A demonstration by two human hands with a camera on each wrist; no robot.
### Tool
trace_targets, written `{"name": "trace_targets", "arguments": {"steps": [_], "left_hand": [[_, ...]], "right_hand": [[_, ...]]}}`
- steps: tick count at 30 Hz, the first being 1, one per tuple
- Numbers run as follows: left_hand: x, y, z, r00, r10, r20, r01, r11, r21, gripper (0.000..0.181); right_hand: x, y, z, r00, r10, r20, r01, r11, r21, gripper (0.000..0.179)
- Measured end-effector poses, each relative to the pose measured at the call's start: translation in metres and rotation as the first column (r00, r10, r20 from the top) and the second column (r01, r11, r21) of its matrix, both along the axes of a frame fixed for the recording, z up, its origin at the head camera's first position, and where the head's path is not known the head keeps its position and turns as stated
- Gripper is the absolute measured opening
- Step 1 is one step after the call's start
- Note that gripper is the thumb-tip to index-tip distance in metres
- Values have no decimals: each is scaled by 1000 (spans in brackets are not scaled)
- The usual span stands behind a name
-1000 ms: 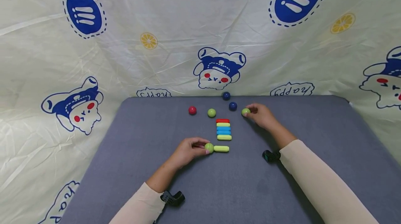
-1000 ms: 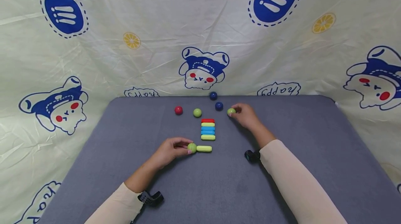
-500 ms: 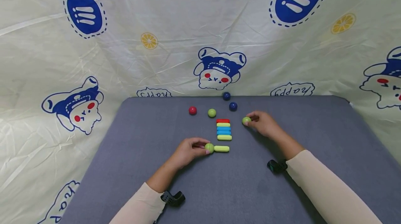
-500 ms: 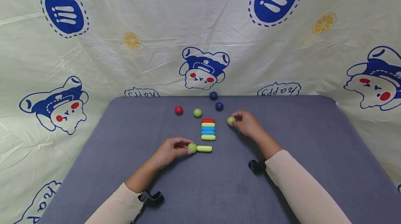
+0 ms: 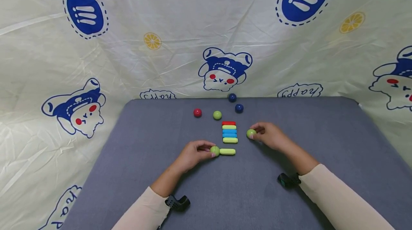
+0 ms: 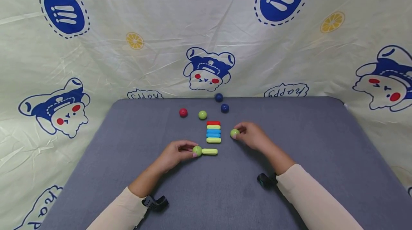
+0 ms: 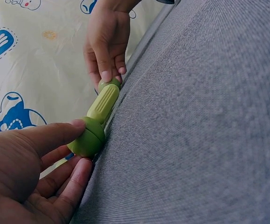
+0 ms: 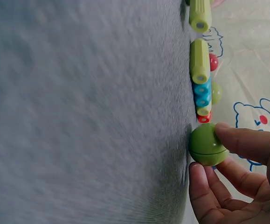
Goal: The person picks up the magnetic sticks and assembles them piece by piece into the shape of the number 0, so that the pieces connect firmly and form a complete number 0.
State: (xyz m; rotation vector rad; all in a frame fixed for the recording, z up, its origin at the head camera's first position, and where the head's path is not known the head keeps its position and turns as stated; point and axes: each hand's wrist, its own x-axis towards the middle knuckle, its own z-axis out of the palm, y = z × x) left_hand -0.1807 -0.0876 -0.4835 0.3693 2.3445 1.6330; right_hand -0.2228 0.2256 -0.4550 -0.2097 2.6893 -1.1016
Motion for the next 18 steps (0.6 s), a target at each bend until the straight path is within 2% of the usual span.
{"name": "trace_targets", "arguments": {"steps": [18], "left_hand": [[-2, -1, -1, 1000, -17, -4, 17, 1000, -8, 28]], "right_hand": [[34, -8, 2, 996, 62, 60, -58, 996, -66, 34]]}}
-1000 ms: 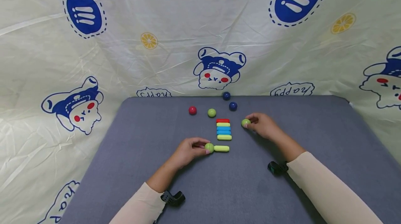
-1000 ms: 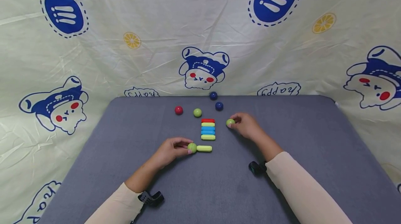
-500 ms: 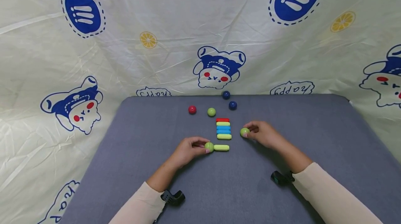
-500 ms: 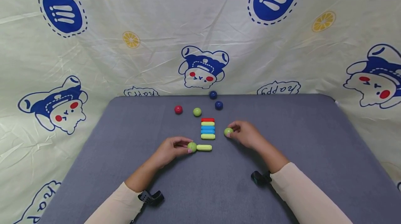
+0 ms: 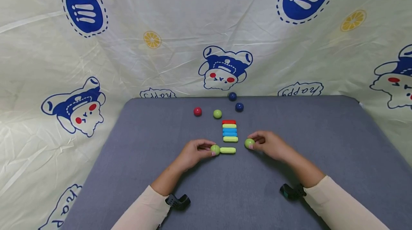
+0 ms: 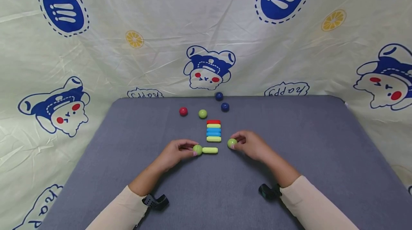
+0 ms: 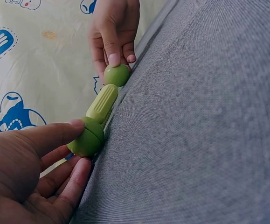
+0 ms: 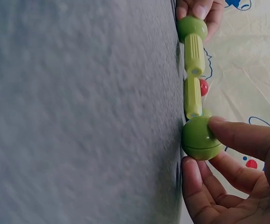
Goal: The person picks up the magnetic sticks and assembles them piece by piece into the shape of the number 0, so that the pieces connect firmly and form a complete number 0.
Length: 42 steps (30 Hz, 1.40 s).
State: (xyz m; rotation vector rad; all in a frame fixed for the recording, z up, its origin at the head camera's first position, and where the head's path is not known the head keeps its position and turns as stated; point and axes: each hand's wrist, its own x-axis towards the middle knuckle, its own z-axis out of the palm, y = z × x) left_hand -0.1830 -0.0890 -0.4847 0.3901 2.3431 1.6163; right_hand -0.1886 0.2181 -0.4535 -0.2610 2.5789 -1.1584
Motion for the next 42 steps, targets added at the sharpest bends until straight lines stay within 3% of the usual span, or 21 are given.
{"name": "trace_targets", "arguments": {"steps": [22, 42], "left_hand": [[-2, 1, 0, 1000, 3, 11, -3, 1000, -3, 28], [0, 1, -1, 1000, 2, 8, -2, 1000, 5, 29]], "right_hand": [[14, -22, -2, 998, 61, 22, -58, 995, -84, 32], [16, -23, -7, 997, 56, 60, -45, 985, -167, 37]]}}
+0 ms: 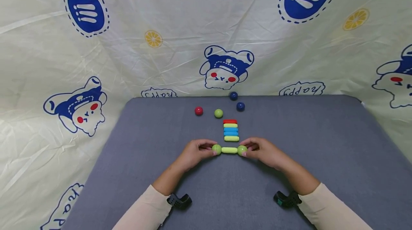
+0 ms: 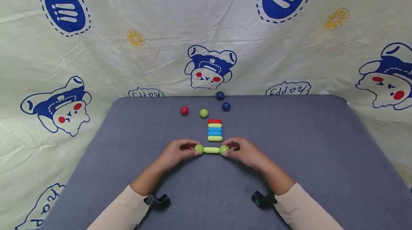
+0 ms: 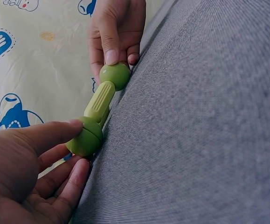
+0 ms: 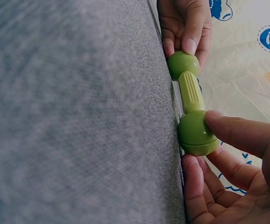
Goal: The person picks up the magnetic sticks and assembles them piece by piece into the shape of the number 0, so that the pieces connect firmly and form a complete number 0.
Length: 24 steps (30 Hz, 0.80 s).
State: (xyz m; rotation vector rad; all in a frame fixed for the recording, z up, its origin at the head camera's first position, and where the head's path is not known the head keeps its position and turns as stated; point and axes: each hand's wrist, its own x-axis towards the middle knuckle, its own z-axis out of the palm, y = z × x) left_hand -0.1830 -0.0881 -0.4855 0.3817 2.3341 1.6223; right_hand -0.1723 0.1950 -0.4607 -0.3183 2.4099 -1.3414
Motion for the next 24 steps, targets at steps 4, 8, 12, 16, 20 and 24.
{"name": "trace_targets", "arguments": {"steps": [4, 8, 12, 16, 20, 24], "left_hand": [[0, 0, -1, 1000, -5, 7, 5, 1000, 2, 29], [0, -1, 0, 1000, -12, 3, 12, 1000, -10, 30], [-1, -2, 0, 1000, -16, 5, 16, 1000, -19, 31], [-2, -2, 0, 1000, -14, -26, 13, 999, -35, 34], [-5, 1, 3, 997, 9, -76, -13, 998, -57, 35], [-8, 5, 7, 994, 39, -104, -46, 996, -75, 32]], "right_hand": [[-1, 1, -2, 1000, -6, 3, 6, 1000, 5, 36], [-1, 1, -2, 1000, -11, 1, 11, 1000, 6, 36], [-1, 1, -3, 1000, -10, 0, 10, 1000, 1, 36], [0, 1, -3, 1000, -9, 1, 9, 1000, -3, 37], [0, 1, -4, 1000, -5, -2, 5, 1000, -2, 38], [-1, 2, -5, 1000, -15, 6, 15, 1000, 1, 37]]}}
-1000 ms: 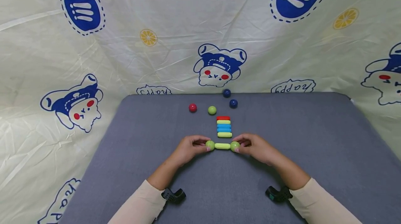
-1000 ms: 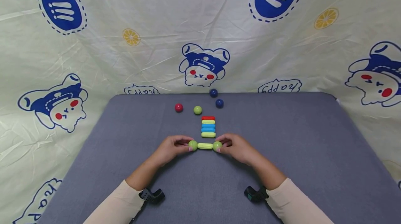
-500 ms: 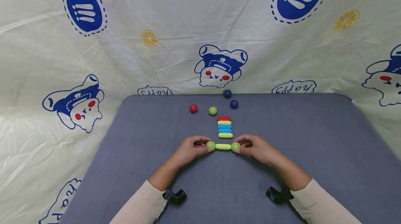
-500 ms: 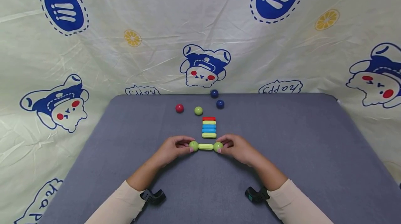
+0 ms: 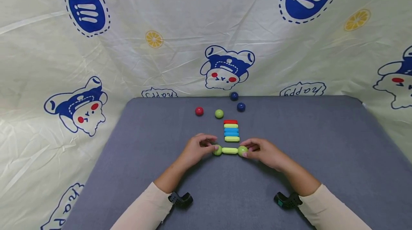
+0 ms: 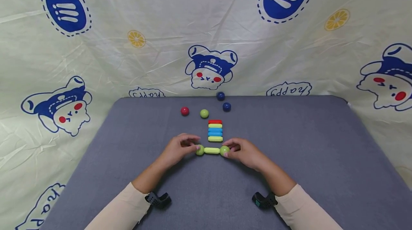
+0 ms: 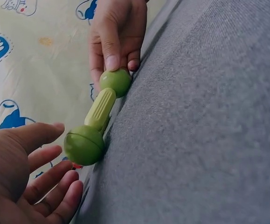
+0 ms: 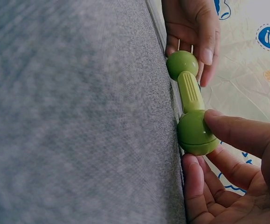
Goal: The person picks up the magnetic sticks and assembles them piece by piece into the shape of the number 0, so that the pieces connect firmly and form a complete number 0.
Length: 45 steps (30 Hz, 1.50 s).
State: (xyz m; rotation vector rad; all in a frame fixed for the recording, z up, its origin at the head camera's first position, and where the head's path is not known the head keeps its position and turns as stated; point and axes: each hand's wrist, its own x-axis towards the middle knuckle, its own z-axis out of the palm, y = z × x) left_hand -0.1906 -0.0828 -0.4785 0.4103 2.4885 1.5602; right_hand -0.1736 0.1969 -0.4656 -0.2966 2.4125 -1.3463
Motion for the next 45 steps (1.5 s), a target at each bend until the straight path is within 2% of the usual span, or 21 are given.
{"name": "trace_targets", "arguments": {"steps": [7, 14, 23, 36, 45], "left_hand": [[-6, 15, 2, 998, -17, -62, 14, 998, -57, 29], [-11, 26, 4, 997, -34, -70, 29, 997, -75, 28], [-20, 37, 1, 990, -79, -113, 60, 985, -159, 28], [-23, 45, 0, 990, -53, -132, 19, 971, -240, 23], [-22, 51, 3, 978, -40, -202, -25, 950, -311, 14]], "right_hand": [[-1, 3, -1, 1000, -3, 4, 3, 1000, -2, 36], [0, 3, -1, 1000, 4, 5, -4, 1000, -10, 38], [-1, 2, -1, 1000, 6, 11, -6, 1000, -16, 37], [1, 1, 1, 1000, 12, 5, -12, 1000, -24, 39], [1, 0, 0, 1000, 8, 4, -7, 1000, -29, 39]]}}
